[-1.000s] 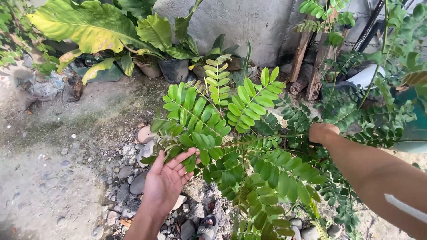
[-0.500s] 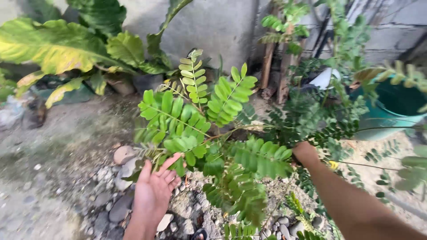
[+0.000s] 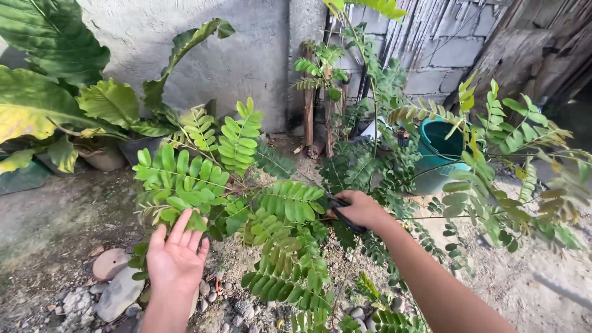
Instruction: Trimming branches and leaves from a small plant in a garden using a pair of scissors.
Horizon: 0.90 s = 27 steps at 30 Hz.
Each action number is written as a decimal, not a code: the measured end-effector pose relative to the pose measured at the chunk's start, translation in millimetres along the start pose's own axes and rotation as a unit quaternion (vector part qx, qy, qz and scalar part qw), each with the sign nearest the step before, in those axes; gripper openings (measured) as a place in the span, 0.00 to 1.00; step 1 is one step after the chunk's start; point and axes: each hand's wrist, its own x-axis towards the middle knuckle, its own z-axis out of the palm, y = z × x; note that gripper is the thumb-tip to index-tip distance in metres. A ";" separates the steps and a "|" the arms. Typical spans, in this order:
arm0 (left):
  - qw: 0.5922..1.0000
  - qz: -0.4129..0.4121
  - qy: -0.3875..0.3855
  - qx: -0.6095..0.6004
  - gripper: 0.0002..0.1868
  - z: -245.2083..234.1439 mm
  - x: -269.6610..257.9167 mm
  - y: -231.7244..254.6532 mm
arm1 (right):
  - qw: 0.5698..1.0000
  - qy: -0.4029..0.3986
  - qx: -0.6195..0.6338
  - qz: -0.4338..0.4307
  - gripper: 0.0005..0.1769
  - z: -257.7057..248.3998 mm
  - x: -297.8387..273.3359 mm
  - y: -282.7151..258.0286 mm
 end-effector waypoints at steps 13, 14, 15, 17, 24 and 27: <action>0.993 -0.025 -0.075 0.093 0.36 13.7 -20.5 -10.2 | 0.920 -0.153 0.106 -0.344 0.28 -19.7 74.5 -35.5; 0.992 -0.018 -0.076 0.099 0.37 14.0 -20.7 -11.6 | 0.941 -0.120 0.002 -0.317 0.25 -22.5 70.5 -43.1; 0.992 -0.012 -0.074 0.105 0.37 12.3 -21.7 -13.3 | 0.949 -0.086 -0.103 -0.284 0.24 -23.5 65.8 -50.9; 0.992 -0.017 -0.081 0.098 0.37 6.6 -17.9 -18.2 | 0.958 -0.058 -0.145 -0.242 0.23 -20.6 73.5 -48.7; 0.991 -0.021 -0.093 0.098 0.39 0.6 -18.9 -24.3 | 0.945 -0.048 -0.189 -0.261 0.24 -4.2 90.3 -33.3; 0.992 -0.023 -0.075 0.098 0.39 1.8 -19.8 -26.6 | 0.924 -0.038 -0.301 -0.234 0.27 7.5 90.2 -37.0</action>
